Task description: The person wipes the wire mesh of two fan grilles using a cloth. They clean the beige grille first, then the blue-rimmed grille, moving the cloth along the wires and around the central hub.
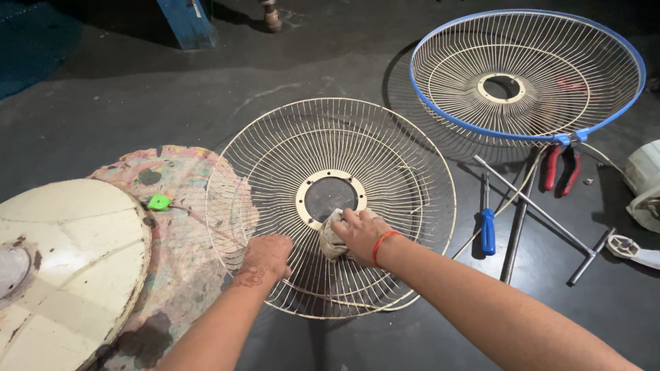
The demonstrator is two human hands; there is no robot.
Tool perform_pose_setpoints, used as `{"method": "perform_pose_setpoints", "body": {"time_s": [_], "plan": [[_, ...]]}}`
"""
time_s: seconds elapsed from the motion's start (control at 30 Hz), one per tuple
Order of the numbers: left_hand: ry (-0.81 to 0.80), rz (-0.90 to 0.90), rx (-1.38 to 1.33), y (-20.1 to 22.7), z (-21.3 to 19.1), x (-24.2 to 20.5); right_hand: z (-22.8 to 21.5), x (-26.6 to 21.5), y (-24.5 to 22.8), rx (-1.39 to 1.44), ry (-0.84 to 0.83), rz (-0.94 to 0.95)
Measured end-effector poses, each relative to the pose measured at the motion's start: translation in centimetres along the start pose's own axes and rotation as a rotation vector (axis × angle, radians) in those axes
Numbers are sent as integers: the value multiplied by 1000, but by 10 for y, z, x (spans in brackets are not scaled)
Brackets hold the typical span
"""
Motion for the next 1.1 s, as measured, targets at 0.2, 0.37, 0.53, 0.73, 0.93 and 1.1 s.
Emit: {"method": "perform_pose_setpoints", "body": {"time_s": [0.2, 0.37, 0.53, 0.73, 0.93, 1.1], "plan": [[43, 1, -16, -4, 3, 2, 3, 2, -1, -23, 13, -22], [42, 4, -43, -11, 8, 4, 4, 2, -1, 15, -8, 10], [-57, -131, -119, -27, 16, 9, 3, 1, -1, 14, -34, 30], [-83, -170, -171, -33, 21, 14, 4, 4, -2, -16, -17, 0], [-69, -186, -225, -38, 22, 20, 10, 13, 1, 18, -79, -17], [-73, -157, -144, -33, 21, 27, 17, 18, 8, 64, -156, 35]]}}
Point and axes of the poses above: each hand's wrist, its own x-axis towards the middle knuckle, its own z-axis out of the palm, y = z × x, the point moved 8 cm from there along x, towards the middle knuckle, and after that the axes turned 4 degrees about y, right-handed, at the moved point
